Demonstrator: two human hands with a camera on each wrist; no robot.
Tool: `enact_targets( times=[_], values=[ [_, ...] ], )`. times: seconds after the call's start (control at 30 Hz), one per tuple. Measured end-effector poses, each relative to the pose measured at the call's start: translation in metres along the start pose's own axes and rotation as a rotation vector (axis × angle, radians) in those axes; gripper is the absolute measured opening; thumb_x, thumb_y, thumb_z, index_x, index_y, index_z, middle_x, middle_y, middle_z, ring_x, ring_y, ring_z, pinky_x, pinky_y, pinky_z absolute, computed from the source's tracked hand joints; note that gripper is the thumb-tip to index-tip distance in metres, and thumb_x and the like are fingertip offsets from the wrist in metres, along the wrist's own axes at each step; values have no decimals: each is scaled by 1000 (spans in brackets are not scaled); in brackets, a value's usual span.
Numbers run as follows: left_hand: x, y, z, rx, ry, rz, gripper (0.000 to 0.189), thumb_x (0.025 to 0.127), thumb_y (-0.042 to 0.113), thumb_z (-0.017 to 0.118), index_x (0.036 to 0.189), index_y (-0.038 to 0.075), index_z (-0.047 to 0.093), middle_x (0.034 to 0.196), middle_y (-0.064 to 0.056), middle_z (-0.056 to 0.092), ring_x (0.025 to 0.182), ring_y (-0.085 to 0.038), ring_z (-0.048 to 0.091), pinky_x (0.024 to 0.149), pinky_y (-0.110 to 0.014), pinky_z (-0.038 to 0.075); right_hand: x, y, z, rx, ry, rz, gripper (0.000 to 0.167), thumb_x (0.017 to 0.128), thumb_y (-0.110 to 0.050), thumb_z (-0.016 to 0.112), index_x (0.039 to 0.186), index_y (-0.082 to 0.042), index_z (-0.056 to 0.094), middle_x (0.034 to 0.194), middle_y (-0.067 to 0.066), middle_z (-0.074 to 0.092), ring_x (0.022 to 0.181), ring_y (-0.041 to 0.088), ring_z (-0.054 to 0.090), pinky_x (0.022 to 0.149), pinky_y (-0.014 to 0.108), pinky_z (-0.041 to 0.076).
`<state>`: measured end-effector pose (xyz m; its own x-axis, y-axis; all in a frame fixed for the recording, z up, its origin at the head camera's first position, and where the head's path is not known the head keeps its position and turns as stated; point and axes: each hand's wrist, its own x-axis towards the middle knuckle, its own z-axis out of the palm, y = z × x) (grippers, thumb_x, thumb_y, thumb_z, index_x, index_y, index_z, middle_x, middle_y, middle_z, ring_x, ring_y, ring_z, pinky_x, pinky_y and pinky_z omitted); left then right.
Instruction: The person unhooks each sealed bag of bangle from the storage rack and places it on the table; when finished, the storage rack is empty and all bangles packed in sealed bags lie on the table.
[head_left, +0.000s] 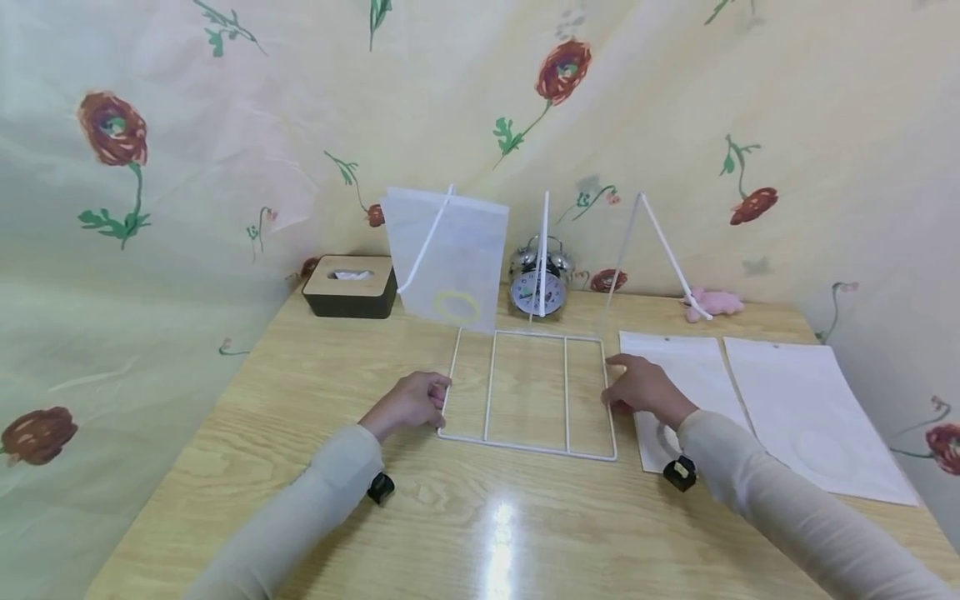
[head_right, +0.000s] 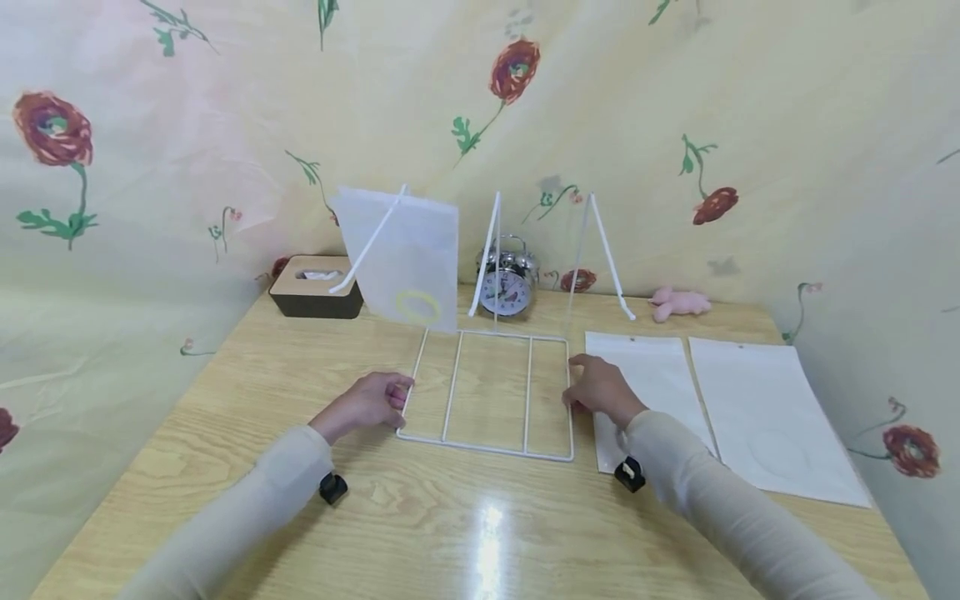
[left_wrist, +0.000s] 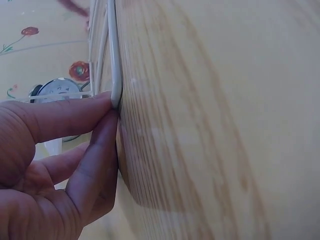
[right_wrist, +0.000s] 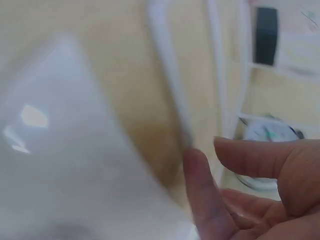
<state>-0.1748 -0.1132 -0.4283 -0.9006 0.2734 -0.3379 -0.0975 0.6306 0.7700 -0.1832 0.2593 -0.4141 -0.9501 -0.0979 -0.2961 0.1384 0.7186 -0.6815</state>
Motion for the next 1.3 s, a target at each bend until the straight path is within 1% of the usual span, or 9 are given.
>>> enact_targets(
  times=[0.17,0.23,0.33,0.4,0.5,0.6,0.77,1.07,1.3],
  values=[
    [-1,-2,0,16,-2,8,73,71,-15,79,139,1,57,104,-7,58,94,-21,58,77,-27,56,11,-13,-22,175,186,-161,62,95,1,62,149,10,34,112,31,63,87,32,70,73,29,60],
    [-2,-2,0,18,-2,5,73,72,-14,79,139,1,56,105,-8,57,95,-21,58,78,-28,55,18,-19,-28,224,295,-212,57,97,-3,62,149,5,40,124,31,60,98,33,67,77,25,58],
    [-2,-1,1,10,-4,-7,72,73,-14,79,140,2,56,105,-7,57,94,-21,57,79,-28,54,29,-25,-32,339,407,-249,51,99,-8,62,147,0,47,132,22,60,107,23,63,82,18,52],
    [-2,0,1,1,-8,-12,72,73,-13,79,140,3,56,105,-7,57,94,-20,57,80,-28,54,36,-26,-31,500,423,-254,46,100,-8,61,144,1,51,126,12,64,107,14,62,84,18,51],
    [-2,1,2,1,-12,-7,73,73,-12,79,140,3,56,105,-7,58,94,-20,57,80,-27,54,48,-22,-30,758,373,-275,37,101,-9,60,135,5,55,109,-3,70,101,8,64,80,21,55],
    [-2,0,2,0,-10,-7,73,73,-13,79,140,3,56,105,-7,57,94,-20,57,79,-27,55,58,-19,-29,908,296,-299,24,103,-11,57,122,3,58,96,-9,73,96,9,69,73,27,59],
    [-1,-3,0,14,1,-2,74,72,-13,80,140,3,56,104,-7,58,94,-20,58,79,-27,55,68,-16,-30,922,231,-329,14,104,-12,54,111,-1,59,95,-5,74,93,10,70,76,34,60],
    [-8,-4,-3,71,9,46,70,74,-9,81,139,1,56,102,-5,59,93,-19,58,83,-30,54,72,-14,-30,928,208,-360,10,103,-9,55,105,-2,61,92,-2,72,88,11,71,77,33,60],
    [-12,-9,-2,104,10,110,67,78,-5,80,139,-2,53,103,-5,58,91,-17,58,85,-31,53,77,-9,-31,908,239,-452,15,100,-1,57,108,12,59,91,1,73,84,14,72,83,35,58]
  ],
)
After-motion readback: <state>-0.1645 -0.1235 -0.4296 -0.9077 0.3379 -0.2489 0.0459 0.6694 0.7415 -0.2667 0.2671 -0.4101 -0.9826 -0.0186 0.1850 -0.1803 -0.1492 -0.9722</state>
